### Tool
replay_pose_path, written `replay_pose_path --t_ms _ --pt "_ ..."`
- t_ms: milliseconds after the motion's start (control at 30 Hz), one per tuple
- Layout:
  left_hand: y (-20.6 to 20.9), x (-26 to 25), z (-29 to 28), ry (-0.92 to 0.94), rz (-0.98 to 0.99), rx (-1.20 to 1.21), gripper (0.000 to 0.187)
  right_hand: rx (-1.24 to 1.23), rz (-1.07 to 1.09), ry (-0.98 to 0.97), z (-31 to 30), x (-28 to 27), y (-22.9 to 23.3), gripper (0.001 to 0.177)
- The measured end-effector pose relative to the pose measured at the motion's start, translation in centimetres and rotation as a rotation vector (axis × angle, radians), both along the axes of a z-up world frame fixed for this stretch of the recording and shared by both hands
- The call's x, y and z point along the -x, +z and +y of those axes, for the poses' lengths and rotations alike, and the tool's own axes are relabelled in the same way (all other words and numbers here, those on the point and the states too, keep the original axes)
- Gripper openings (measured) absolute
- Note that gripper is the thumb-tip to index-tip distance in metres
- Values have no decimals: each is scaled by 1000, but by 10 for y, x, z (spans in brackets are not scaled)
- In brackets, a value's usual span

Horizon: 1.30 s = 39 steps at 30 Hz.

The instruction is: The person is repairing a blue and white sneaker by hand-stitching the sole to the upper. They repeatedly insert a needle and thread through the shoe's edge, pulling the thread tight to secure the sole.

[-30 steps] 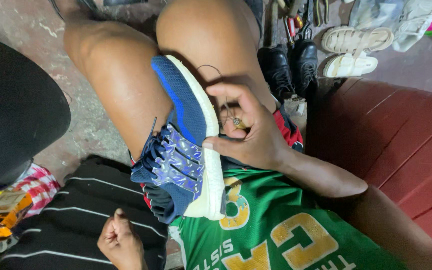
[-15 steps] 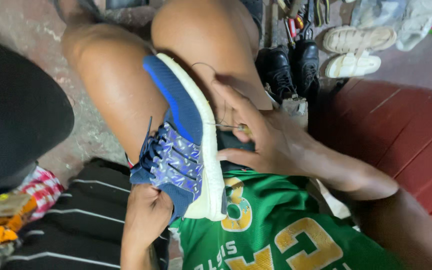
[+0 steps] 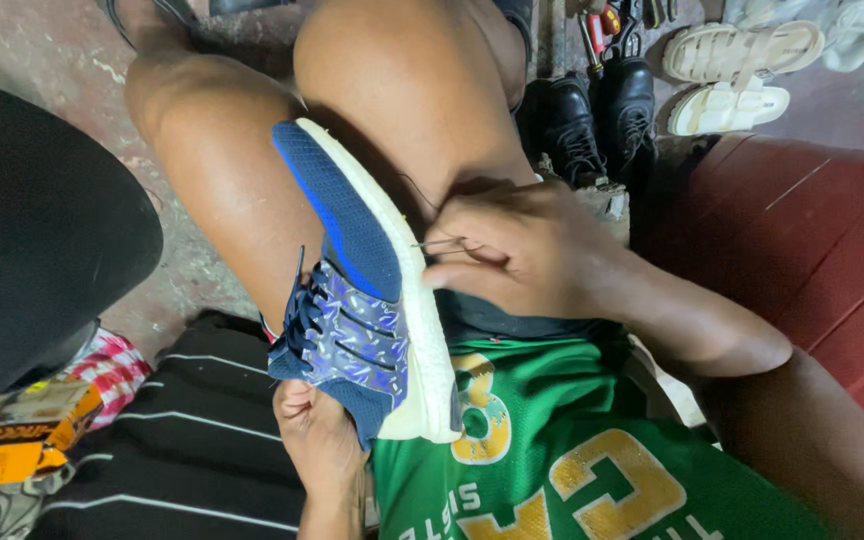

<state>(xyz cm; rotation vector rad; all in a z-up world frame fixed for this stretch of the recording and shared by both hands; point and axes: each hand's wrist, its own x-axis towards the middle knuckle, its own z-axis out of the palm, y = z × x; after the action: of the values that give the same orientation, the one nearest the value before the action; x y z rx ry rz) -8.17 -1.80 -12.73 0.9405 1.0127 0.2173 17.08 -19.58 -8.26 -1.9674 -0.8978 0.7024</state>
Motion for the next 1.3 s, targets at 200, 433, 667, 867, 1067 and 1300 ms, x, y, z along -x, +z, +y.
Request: replay_pose_path --t_ms 200,433,667,867,1067,1300 --pt "5 3 -9 55 -275 -1 24 -170 76 10 -21 -11 -3 11" --pt "41 -23 9 -469 32 -291 22 -640 639 -244 -16 -4 -9 22" --pt "48 -46 25 -786 81 -609 33 -509 421 -59 17 10 -1 21" --pt "33 -30 19 -648 87 -450 23 -418 -345 -36 45 9 -9 32" --pt "7 12 4 -372 74 -267 25 -383 -368 -91 48 14 -18 32" --pt "60 -22 37 -682 -81 -126 41 -397 -5 -167 31 10 -17 26"
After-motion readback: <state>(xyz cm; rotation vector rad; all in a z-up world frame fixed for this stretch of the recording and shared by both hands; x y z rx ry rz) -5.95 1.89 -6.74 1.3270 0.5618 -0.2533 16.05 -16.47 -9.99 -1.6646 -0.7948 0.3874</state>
